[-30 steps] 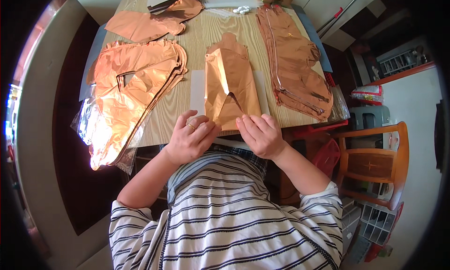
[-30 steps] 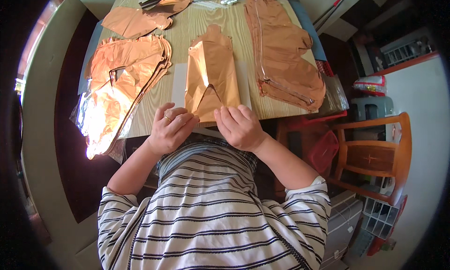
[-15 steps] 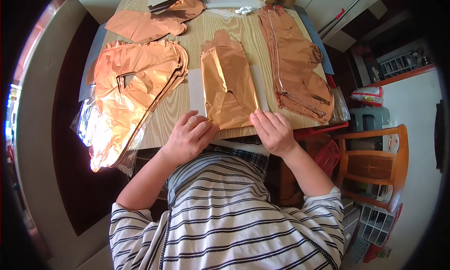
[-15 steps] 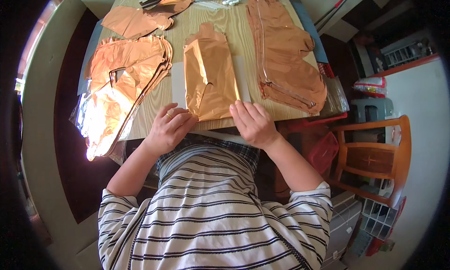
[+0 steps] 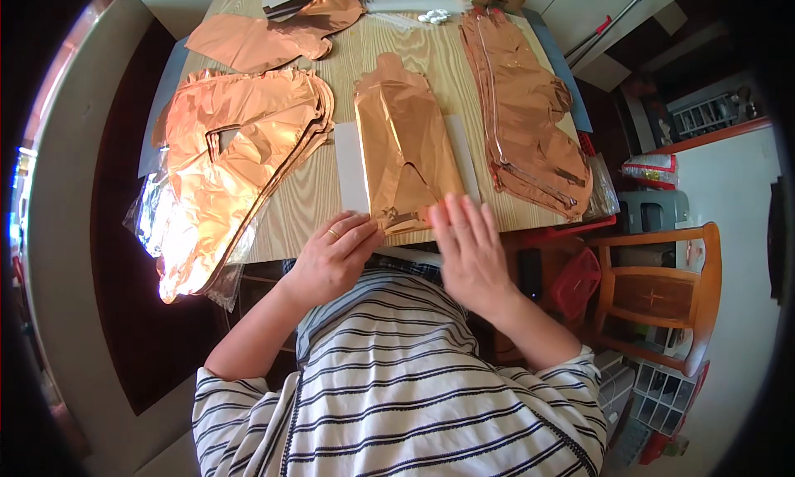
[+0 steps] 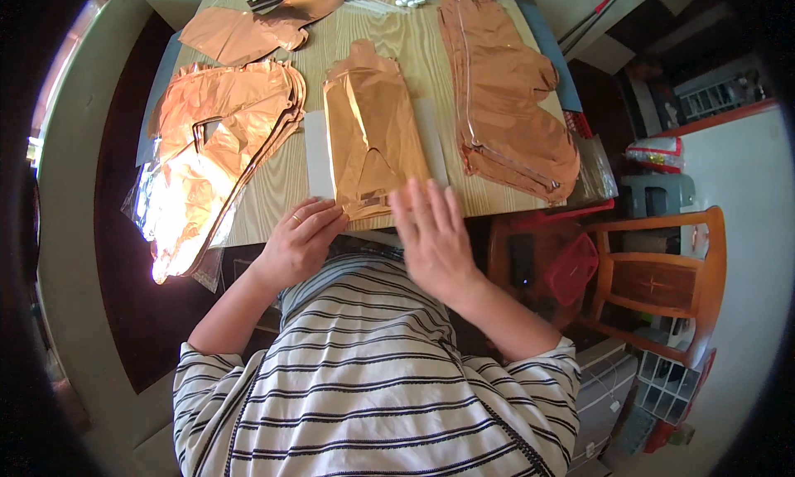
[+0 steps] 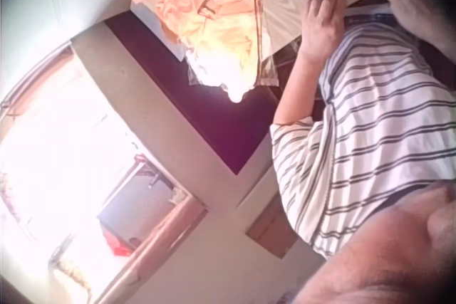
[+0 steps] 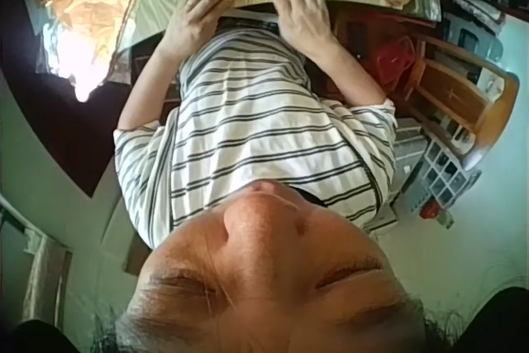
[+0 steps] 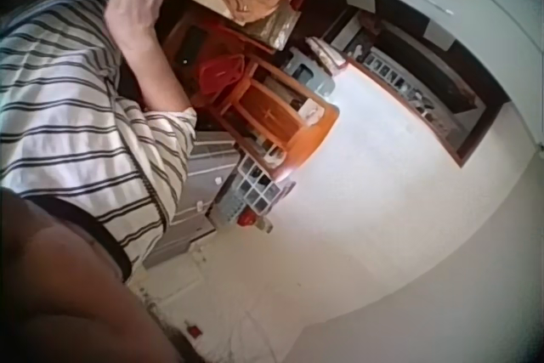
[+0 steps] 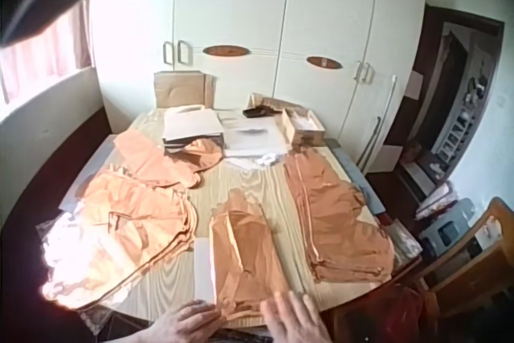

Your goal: Folding a metallic foil balloon and placing it onto a cardboard backing and into a plastic sleeve.

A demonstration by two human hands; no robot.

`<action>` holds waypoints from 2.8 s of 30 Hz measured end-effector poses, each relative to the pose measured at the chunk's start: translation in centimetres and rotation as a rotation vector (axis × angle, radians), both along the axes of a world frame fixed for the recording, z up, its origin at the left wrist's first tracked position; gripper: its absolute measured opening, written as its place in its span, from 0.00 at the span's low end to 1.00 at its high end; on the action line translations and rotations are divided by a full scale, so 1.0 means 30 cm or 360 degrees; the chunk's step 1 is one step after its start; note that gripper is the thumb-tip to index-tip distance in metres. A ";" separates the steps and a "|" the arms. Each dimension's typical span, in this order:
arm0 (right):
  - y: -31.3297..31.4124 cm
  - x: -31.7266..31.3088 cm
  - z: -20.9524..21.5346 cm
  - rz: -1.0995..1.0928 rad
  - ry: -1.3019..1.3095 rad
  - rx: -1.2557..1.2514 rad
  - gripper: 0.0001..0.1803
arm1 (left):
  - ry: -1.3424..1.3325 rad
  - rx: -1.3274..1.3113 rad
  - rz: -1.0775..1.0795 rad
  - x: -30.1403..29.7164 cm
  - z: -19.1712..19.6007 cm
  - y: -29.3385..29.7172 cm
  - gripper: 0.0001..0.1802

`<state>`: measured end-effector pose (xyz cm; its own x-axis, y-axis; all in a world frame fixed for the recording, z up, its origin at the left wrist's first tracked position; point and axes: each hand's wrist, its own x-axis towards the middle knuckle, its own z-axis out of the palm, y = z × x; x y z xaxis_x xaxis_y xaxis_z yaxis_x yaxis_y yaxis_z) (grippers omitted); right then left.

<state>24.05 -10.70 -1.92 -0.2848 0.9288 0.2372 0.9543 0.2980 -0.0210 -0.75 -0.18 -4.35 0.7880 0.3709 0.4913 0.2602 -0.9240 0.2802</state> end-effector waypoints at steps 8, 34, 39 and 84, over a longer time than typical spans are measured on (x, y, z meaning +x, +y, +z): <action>0.013 -0.139 -0.089 -0.0043 0.0216 -0.0282 0.45 | 0.0067 -0.0304 -0.0129 0.007 0.074 0.071 0.22; 0.047 -0.049 0.029 -0.0050 0.0942 -0.0038 0.29 | 0.0021 -0.0465 0.0160 0.273 0.066 0.083 0.43; 0.011 0.130 0.105 -0.0731 0.1028 -0.0146 0.13 | 0.0406 -0.0222 0.0193 0.225 0.010 -0.027 0.45; 0.054 0.123 0.038 -0.0757 0.2384 -0.1378 0.15 | 0.0266 0.0092 0.0479 0.118 -0.015 -0.105 0.27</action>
<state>27.75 -9.08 -0.79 -0.0047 0.8462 -0.5329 -0.0298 -0.5328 -0.8457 2.78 -3.34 -4.82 0.7190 0.5743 0.3915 0.5614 -0.8119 0.1599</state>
